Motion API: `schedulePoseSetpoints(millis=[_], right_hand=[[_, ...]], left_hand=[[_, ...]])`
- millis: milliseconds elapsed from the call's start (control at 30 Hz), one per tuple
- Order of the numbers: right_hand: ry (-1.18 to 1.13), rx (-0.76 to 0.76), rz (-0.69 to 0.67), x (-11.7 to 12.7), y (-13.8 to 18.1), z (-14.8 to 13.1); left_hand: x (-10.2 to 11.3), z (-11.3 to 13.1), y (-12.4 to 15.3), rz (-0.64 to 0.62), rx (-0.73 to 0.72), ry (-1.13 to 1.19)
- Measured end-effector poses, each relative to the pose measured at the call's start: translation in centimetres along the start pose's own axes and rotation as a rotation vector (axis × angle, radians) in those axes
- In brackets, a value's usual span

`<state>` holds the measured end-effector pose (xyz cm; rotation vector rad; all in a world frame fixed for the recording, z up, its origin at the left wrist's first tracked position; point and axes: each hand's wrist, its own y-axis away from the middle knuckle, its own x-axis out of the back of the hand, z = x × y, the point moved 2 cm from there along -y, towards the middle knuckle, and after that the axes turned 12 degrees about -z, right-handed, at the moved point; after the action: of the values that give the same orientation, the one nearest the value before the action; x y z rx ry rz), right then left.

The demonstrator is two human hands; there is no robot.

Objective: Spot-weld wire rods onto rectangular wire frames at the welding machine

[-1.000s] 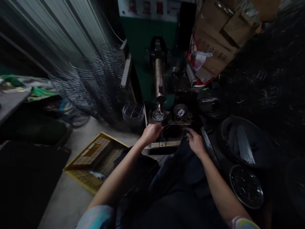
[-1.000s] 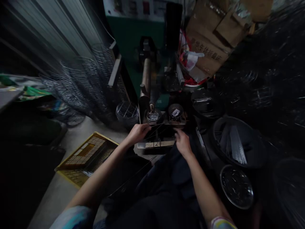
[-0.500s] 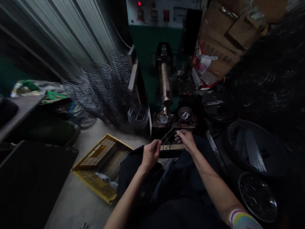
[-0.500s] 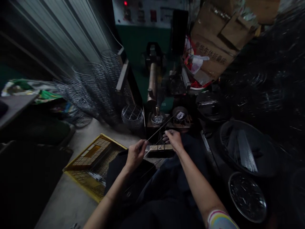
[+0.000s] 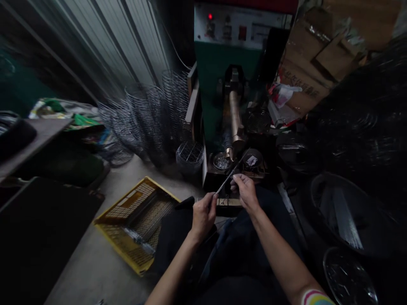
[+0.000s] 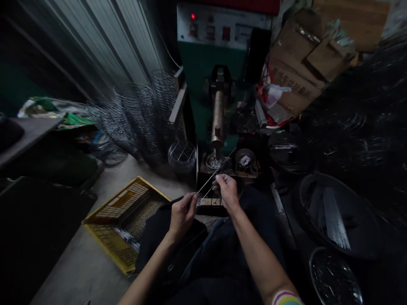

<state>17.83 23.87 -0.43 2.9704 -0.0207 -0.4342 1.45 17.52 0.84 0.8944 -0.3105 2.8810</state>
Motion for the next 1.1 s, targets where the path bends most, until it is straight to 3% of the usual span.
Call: schedulePoseSetpoints(millis=[1100], right_hand=[[-0.065, 0.086, -0.026, 0.5, -3.7, -1.1]], left_hand=[[-0.5, -0.5, -3.8, 0.048, -0.016, 0.126]])
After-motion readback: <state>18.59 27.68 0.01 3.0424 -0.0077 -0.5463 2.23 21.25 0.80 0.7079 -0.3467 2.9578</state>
